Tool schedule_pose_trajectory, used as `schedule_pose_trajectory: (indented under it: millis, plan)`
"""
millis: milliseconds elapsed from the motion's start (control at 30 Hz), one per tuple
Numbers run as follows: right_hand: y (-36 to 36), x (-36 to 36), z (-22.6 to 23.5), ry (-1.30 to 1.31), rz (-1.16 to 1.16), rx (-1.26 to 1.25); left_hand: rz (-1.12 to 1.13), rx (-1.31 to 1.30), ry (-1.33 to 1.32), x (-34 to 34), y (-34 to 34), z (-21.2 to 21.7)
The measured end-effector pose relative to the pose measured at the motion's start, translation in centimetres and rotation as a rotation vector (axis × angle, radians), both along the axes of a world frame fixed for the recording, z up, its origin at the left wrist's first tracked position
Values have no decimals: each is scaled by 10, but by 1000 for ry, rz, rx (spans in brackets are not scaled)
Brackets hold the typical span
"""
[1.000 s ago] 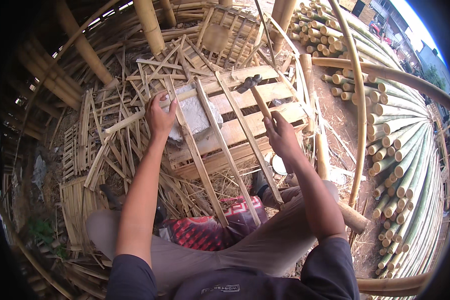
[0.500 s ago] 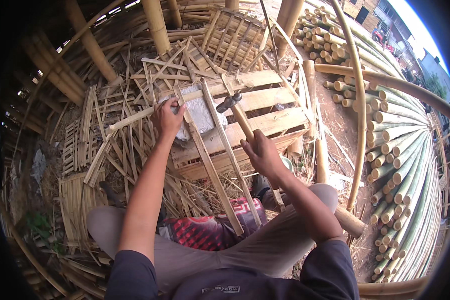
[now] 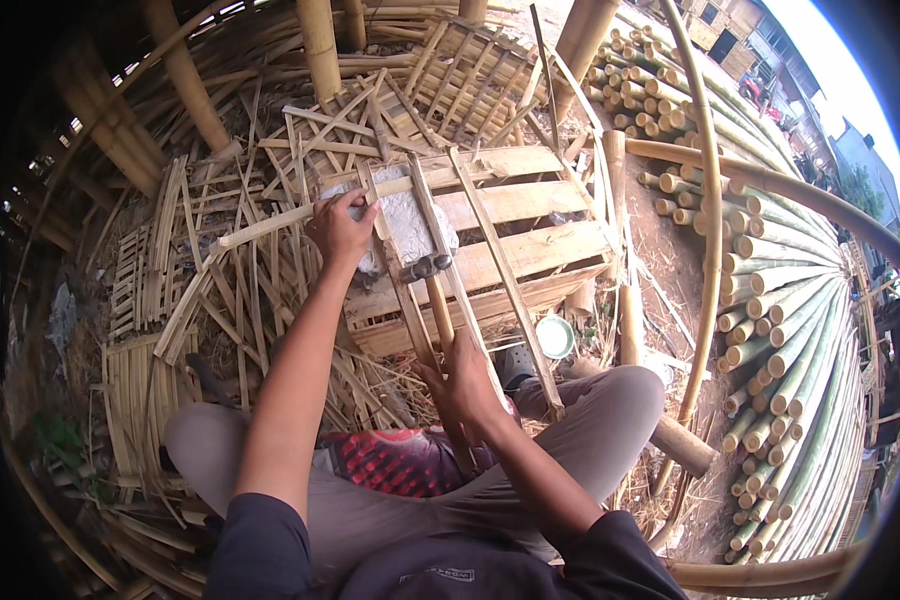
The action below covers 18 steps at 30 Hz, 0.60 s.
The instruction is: The person hammers a nail into a thin bamboo strip to secure it to a wooden frame and then weaves another bamboo strip through the structure by hand.
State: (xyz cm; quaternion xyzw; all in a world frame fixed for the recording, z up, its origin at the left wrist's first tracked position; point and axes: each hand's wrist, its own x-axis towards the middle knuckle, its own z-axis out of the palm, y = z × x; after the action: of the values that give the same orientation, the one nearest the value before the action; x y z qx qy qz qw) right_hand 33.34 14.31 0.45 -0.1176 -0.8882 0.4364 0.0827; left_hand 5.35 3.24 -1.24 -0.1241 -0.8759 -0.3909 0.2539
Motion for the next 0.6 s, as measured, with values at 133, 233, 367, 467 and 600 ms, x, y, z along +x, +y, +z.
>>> schedule_pose_trajectory:
  millis: [133,233,367,467,600]
  plan:
    - [-5,3,19,-193,-22,-166,15,-75,-49,2,-3,4]
    - [-5,4,17,-134,24,-144,18,-87,-33,5,-6,6]
    - [1,7,-8,-148,15,-243,15,123,-7,54,-1,10]
    - [-9,5,2,-140,36,-344,-45,376,-388,115,-9,8]
    - [-8,3,6,-112,35,-397,-26,372,-540,155,-6,-8]
